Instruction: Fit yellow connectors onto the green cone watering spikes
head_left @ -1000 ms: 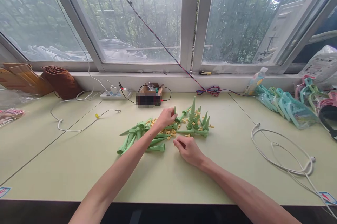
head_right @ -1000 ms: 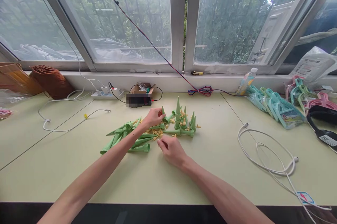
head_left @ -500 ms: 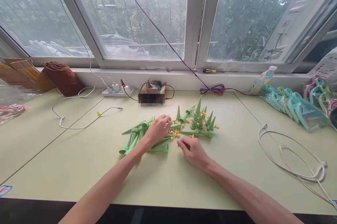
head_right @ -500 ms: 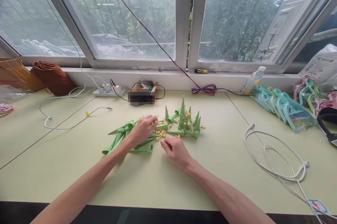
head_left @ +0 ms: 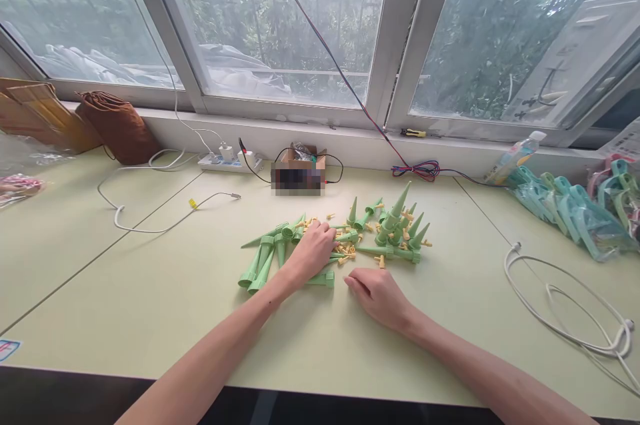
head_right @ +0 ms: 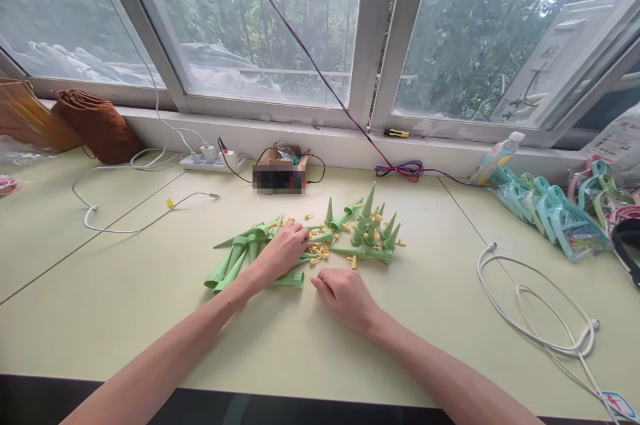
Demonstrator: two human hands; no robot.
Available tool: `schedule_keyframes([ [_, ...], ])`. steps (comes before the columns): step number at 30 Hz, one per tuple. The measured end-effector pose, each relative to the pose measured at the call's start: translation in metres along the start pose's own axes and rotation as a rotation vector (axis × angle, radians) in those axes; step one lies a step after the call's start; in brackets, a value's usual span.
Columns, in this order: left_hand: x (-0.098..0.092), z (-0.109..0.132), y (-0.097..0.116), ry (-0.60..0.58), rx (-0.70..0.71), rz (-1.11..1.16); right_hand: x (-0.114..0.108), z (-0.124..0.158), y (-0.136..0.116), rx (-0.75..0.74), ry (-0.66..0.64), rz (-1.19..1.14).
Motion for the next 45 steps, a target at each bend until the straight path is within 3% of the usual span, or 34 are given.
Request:
schedule_keyframes([
  [6,-0.011,-0.002,0.003,0.065,-0.027,0.046,0.004,0.002,-0.002,-0.077,-0.033,0.098],
  [13,-0.033,-0.003,0.013,0.325,0.012,0.275,0.003,0.0,-0.005,-0.139,-0.055,0.06],
  [18,-0.042,-0.002,0.016,0.431,-0.076,0.378,0.001,0.001,-0.006,-0.125,-0.027,0.03],
  [23,-0.043,0.0,0.011,0.481,-0.229,0.48,-0.004,0.001,0.003,-0.051,0.113,0.025],
  [30,-0.042,0.002,0.007,0.53,-0.358,0.609,-0.017,-0.006,0.006,-0.091,0.265,0.098],
  [37,-0.047,0.004,0.009,0.646,-0.321,0.54,-0.017,-0.009,0.001,-0.098,0.251,0.161],
  [45,-0.039,0.007,0.013,0.55,-0.333,0.682,-0.013,-0.009,-0.006,-0.169,0.104,0.152],
])
Point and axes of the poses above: each hand's wrist, its own z-axis away from the middle knuckle, its own x-axis out of the palm, y = z × x, the point moved 5 cm from there along -z, towards the middle knuckle, and after that the axes turned 13 degrees about y, right-handed, at the moved point
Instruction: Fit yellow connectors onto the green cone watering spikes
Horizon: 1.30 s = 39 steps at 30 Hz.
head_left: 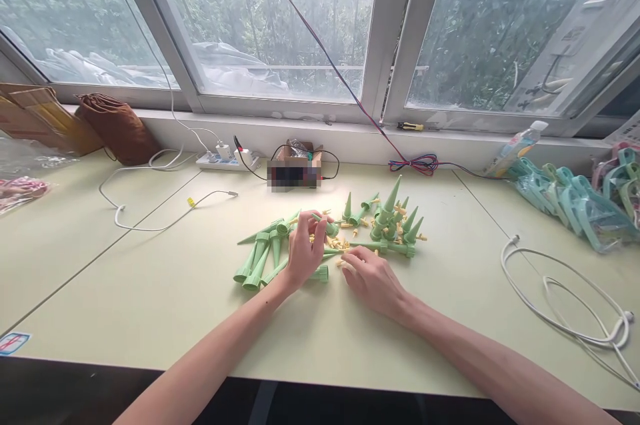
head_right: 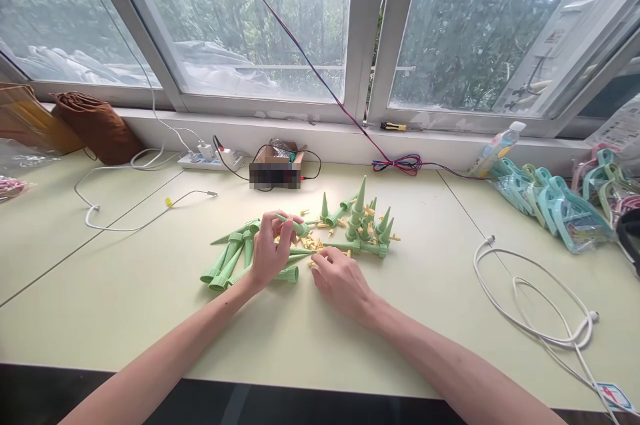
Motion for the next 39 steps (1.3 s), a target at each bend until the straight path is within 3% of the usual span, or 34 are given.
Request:
schedule_keyframes([
  [12,0.002,0.002,-0.001,-0.021,0.027,-0.037,0.002,0.0,-0.005,-0.102,-0.061,-0.106],
  [21,0.001,0.002,0.002,0.011,0.117,0.002,-0.008,-0.003,0.015,0.043,0.169,0.159],
  [25,0.002,0.003,0.004,0.011,0.142,-0.02,-0.004,-0.002,0.02,0.08,0.123,0.227],
  [34,0.002,0.004,0.006,0.013,0.157,-0.06,0.006,-0.005,0.02,0.104,0.012,0.12],
  [39,0.003,0.005,0.006,0.009,0.142,-0.082,0.002,-0.009,0.019,0.108,0.014,0.118],
])
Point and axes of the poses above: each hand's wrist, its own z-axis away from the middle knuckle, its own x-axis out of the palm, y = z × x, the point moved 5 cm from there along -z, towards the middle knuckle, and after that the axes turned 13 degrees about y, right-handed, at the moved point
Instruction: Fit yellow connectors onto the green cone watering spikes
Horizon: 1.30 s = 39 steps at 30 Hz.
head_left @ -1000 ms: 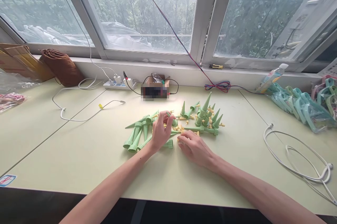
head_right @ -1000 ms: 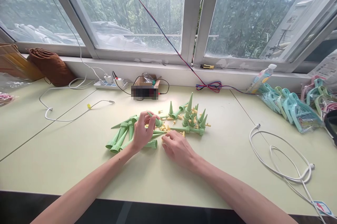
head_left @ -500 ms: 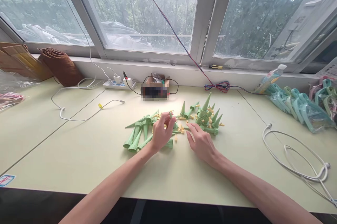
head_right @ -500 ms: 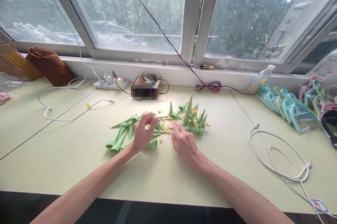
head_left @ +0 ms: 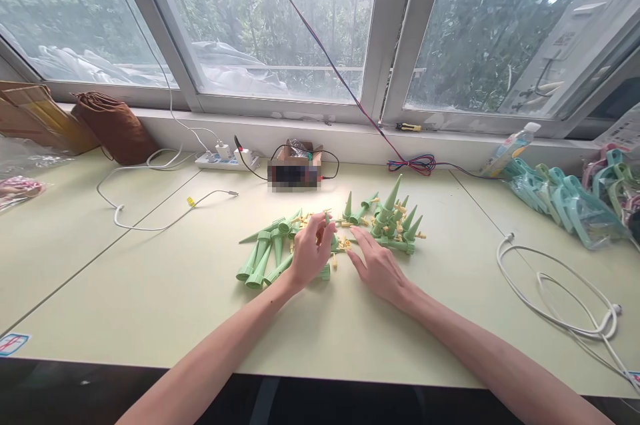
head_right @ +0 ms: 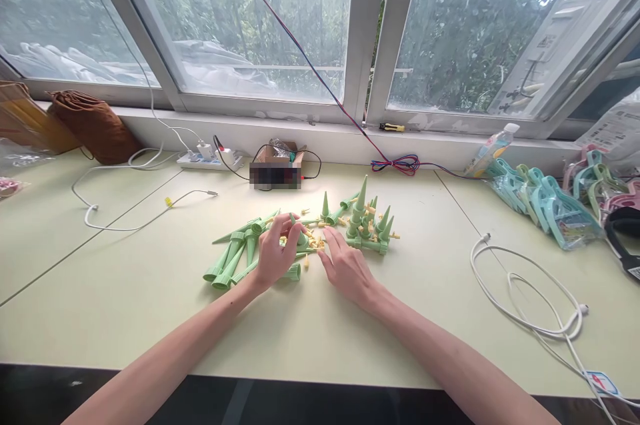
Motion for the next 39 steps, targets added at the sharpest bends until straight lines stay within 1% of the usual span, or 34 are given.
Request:
schedule_keyframes([
  [3,0.001,0.001,-0.002,-0.007,-0.016,0.001,-0.002,-0.006,0.001,0.006,-0.036,0.066],
  [7,0.001,0.001,-0.004,-0.007,-0.03,0.016,0.002,-0.022,0.004,-0.01,-0.148,0.194],
  [13,-0.001,0.0,0.0,0.019,-0.014,0.05,0.017,-0.055,0.004,-0.032,-0.295,0.388],
  [16,0.0,0.0,0.0,0.023,-0.015,0.052,0.024,-0.066,0.004,-0.015,-0.356,0.42],
  [19,0.0,0.001,-0.001,0.03,-0.014,0.061,0.026,-0.07,0.006,-0.013,-0.373,0.415],
  [25,0.0,0.003,-0.001,0.026,-0.04,0.075,0.03,-0.067,0.01,-0.035,-0.383,0.405],
  [29,0.0,0.002,-0.002,0.022,-0.103,0.087,0.031,-0.068,0.009,-0.067,-0.372,0.391],
  [32,0.0,0.0,-0.005,0.03,-0.158,0.091,0.028,-0.07,0.008,-0.056,-0.343,0.352],
  [34,-0.001,0.0,-0.006,0.036,-0.189,0.098,0.022,-0.069,0.006,-0.05,-0.284,0.316],
  [36,-0.001,0.0,-0.008,0.039,-0.215,0.105,0.013,-0.066,0.003,-0.062,-0.194,0.265],
  [39,0.0,0.0,-0.009,0.032,-0.236,0.11,0.0,-0.053,-0.004,-0.107,-0.072,0.13],
])
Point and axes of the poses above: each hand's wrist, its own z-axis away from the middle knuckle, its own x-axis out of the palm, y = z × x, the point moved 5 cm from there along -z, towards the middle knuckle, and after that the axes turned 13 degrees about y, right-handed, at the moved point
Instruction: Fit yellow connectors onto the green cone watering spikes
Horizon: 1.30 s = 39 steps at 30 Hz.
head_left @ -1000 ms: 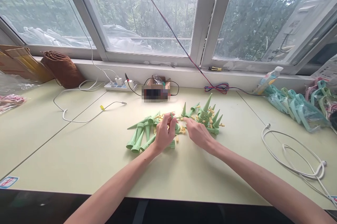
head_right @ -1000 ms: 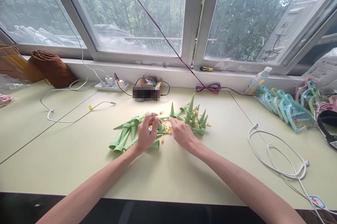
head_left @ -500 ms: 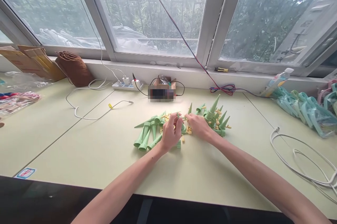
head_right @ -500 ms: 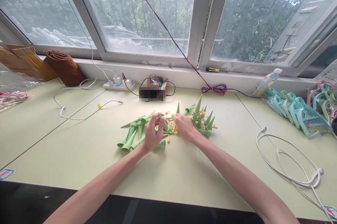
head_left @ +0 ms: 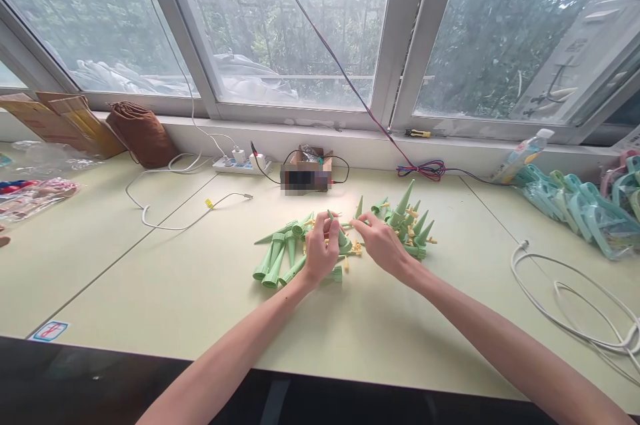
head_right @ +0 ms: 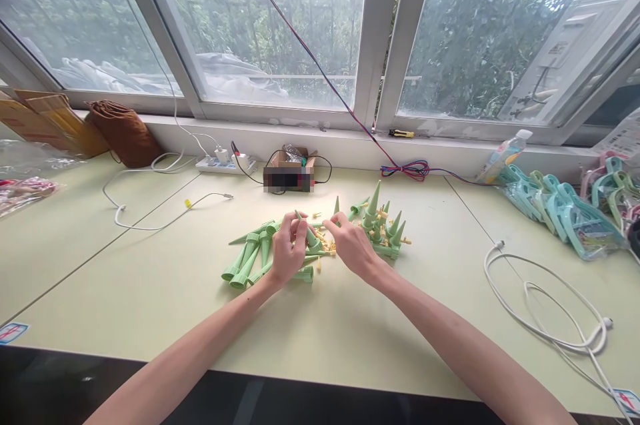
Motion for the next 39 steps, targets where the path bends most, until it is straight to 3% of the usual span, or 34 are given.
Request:
schedule_keyframes([
  [7,0.002,0.004,0.003,-0.035,0.018,0.016,-0.01,0.04,-0.009,-0.065,0.241,-0.41],
  [14,0.004,0.006,0.006,-0.075,0.01,0.003,-0.001,0.053,-0.006,0.014,0.374,-0.455],
  [22,0.005,0.008,0.003,-0.111,0.015,-0.012,-0.017,0.059,-0.013,-0.006,0.555,-0.502],
  [39,0.009,0.01,0.002,-0.21,0.036,0.08,-0.012,0.059,-0.011,-0.019,0.509,-0.586],
])
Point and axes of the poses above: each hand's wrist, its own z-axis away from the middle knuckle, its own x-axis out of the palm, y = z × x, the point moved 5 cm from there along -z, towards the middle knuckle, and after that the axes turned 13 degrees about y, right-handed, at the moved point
